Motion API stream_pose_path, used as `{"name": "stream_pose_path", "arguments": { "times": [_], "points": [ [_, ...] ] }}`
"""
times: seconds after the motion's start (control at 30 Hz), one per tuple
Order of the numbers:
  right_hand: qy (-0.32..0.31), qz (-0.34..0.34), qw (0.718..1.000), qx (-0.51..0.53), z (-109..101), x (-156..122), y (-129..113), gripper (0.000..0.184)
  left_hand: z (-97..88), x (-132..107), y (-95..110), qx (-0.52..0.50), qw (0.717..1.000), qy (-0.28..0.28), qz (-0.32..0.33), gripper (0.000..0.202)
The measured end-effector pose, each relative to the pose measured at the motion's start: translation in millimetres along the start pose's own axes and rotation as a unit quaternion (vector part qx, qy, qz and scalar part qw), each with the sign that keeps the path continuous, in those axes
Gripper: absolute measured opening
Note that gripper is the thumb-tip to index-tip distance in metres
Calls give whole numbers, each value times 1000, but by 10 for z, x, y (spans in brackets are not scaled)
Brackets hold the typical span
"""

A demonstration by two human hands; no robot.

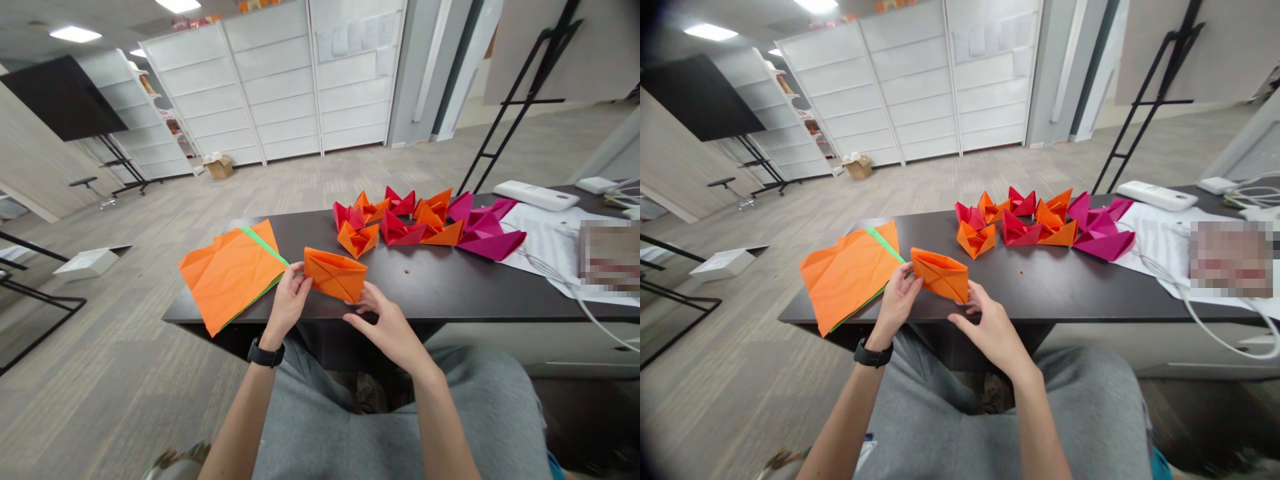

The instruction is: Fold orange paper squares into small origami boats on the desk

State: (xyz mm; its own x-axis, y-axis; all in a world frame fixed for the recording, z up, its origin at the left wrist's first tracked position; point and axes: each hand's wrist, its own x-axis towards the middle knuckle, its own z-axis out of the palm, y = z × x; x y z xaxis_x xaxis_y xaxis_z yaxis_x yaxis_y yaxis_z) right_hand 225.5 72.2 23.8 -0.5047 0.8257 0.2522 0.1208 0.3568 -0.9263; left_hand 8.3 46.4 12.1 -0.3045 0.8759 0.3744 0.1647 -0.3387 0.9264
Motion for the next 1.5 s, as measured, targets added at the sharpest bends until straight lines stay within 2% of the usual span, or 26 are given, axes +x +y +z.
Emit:
{"name": "stream_pose_path", "arguments": {
  "times": [0.1, 0.2, 0.27, 0.33, 0.4, 0.47, 0.5, 0.53, 0.57, 0.67, 0.7, 0.73, 0.77, 0.83, 0.9, 0.97, 1.07, 1.1, 1.2, 1.37, 1.43, 1.5],
  "points": [
    [35, -73, 994, -68, 96, 14, -19, 26, -8, -14, 49, 29, 998, -43, 31, 18],
    [80, -176, 975, -113, 81, 23, 18, 32, -27, 7, 138, 82, 992, -67, 68, 13],
    [85, -210, 962, -151, 15, 20, 47, 36, -38, 70, 198, 110, 987, -88, 76, 7],
    [51, -219, 955, -193, -61, 13, 59, 39, -37, 175, 233, 132, 979, -135, 82, 4],
    [-10, -217, 948, -230, -115, 5, 51, 37, -24, 299, 237, 150, 964, -201, 87, 6],
    [-64, -202, 943, -255, -134, -1, 36, 35, -14, 401, 222, 163, 947, -266, 81, 6],
    [-82, -189, 942, -263, -132, -3, 29, 35, -18, 429, 216, 173, 940, -285, 74, 12],
    [-94, -174, 942, -270, -126, -5, 24, 37, -31, 435, 218, 189, 938, -283, 68, 22],
    [-100, -160, 942, -277, -117, -7, 21, 40, -54, 416, 229, 213, 941, -256, 65, 30],
    [-101, -142, 939, -298, -90, -11, 22, 46, -163, 209, 321, 311, 940, -113, 89, 47],
    [-97, -143, 937, -305, -83, -13, 24, 48, -199, 104, 364, 334, 930, -106, 108, 49],
    [-93, -144, 935, -312, -80, -15, 26, 50, -227, -9, 405, 345, 918, -151, 125, 49],
    [-86, -145, 933, -319, -79, -19, 28, 53, -246, -119, 441, 350, 899, -222, 140, 44],
    [-75, -147, 929, -331, -92, -31, 28, 58, -254, -300, 484, 376, 864, -295, 161, 39],
    [-71, -150, 926, -338, -125, -48, 25, 57, -238, -393, 484, 408, 846, -295, 176, 45],
    [-74, -152, 924, -343, -169, -64, 20, 45, -218, -396, 454, 433, 844, -263, 179, 38],
    [-66, -163, 922, -346, -215, -68, 20, 20, -208, -309, 399, 436, 848, -247, 170, 30],
    [-65, -169, 923, -341, -216, -59, 22, 17, -209, -277, 384, 431, 852, -249, 164, 28],
    [-56, -162, 932, -318, -168, 4, 24, 22, -206, -213, 333, 414, 873, -226, 125, 23],
    [27, -90, 945, -314, -10, 193, 6, 23, -150, -184, 214, 329, 935, -128, 44, 18],
    [44, -72, 948, -307, 36, 265, 18, 22, -120, -174, 178, 299, 948, -96, 43, 18],
    [53, -59, 953, -293, 69, 318, 51, 18, -96, -164, 156, 299, 949, -82, 64, 17]
  ]
}}
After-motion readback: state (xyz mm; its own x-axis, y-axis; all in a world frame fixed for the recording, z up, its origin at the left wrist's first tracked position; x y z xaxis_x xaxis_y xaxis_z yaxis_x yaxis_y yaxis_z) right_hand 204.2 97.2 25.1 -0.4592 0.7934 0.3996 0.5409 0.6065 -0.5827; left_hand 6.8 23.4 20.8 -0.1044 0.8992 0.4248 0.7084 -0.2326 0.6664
